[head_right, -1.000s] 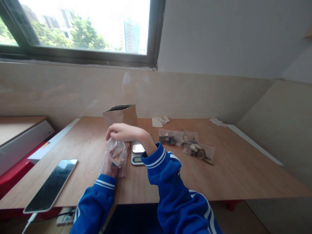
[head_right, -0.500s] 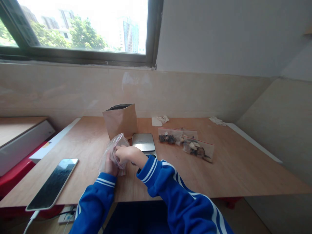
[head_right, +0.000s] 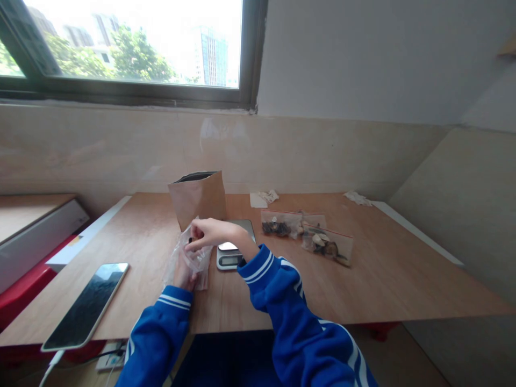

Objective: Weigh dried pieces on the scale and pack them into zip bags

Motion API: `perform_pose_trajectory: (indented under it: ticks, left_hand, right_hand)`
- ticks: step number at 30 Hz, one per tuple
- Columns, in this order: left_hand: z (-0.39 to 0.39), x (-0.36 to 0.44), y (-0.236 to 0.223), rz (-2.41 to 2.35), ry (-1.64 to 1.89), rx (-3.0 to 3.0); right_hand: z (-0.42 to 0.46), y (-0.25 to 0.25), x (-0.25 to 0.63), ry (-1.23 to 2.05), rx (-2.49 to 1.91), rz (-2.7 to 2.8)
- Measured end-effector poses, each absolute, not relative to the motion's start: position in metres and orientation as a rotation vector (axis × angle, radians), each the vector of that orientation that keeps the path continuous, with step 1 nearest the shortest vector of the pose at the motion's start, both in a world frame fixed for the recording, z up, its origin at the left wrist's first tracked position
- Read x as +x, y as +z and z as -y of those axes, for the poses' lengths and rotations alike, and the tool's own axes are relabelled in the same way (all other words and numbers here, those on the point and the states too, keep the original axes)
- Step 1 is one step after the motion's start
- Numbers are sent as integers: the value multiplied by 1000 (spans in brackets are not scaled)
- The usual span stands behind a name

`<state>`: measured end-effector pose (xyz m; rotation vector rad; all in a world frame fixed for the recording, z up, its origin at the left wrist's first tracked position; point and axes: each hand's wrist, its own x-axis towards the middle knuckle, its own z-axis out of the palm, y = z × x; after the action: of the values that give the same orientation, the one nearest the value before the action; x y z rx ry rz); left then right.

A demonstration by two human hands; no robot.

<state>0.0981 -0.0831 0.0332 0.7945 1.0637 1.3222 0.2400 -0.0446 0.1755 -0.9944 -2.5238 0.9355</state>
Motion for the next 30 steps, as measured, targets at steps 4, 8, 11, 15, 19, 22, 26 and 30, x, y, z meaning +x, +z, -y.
perform_pose_trajectory:
  ticks: [4,8,11,15,19,22,26,30]
  left_hand:
    - [85,100,41,-988,1329,750]
    - [86,100,44,-1014,1327,753]
    - [85,100,45,-1030,1328,740]
    - [84,101,43,-1037,1339,730]
    - [84,101,40,-1011,1352,725]
    - [85,103,41,-996,1359,726]
    - [86,104,43,-967,1347,715]
    - [82,105,36,-1007,1340,723]
  right_hand:
    - [21,203,242,713,-835,2086]
    - [-24,216,236,381,-901,1815]
    - [-54,208,232,215,-959,1847]
    - [-68,191,232,115,-1018,1905]
    - [-64,185,233,83,-1096,2026]
    - [-58,187,233,48,-1194,2100]
    - [-38,186,232,22,-1119,2004]
    - [4,162,237,167,-1153,1741]
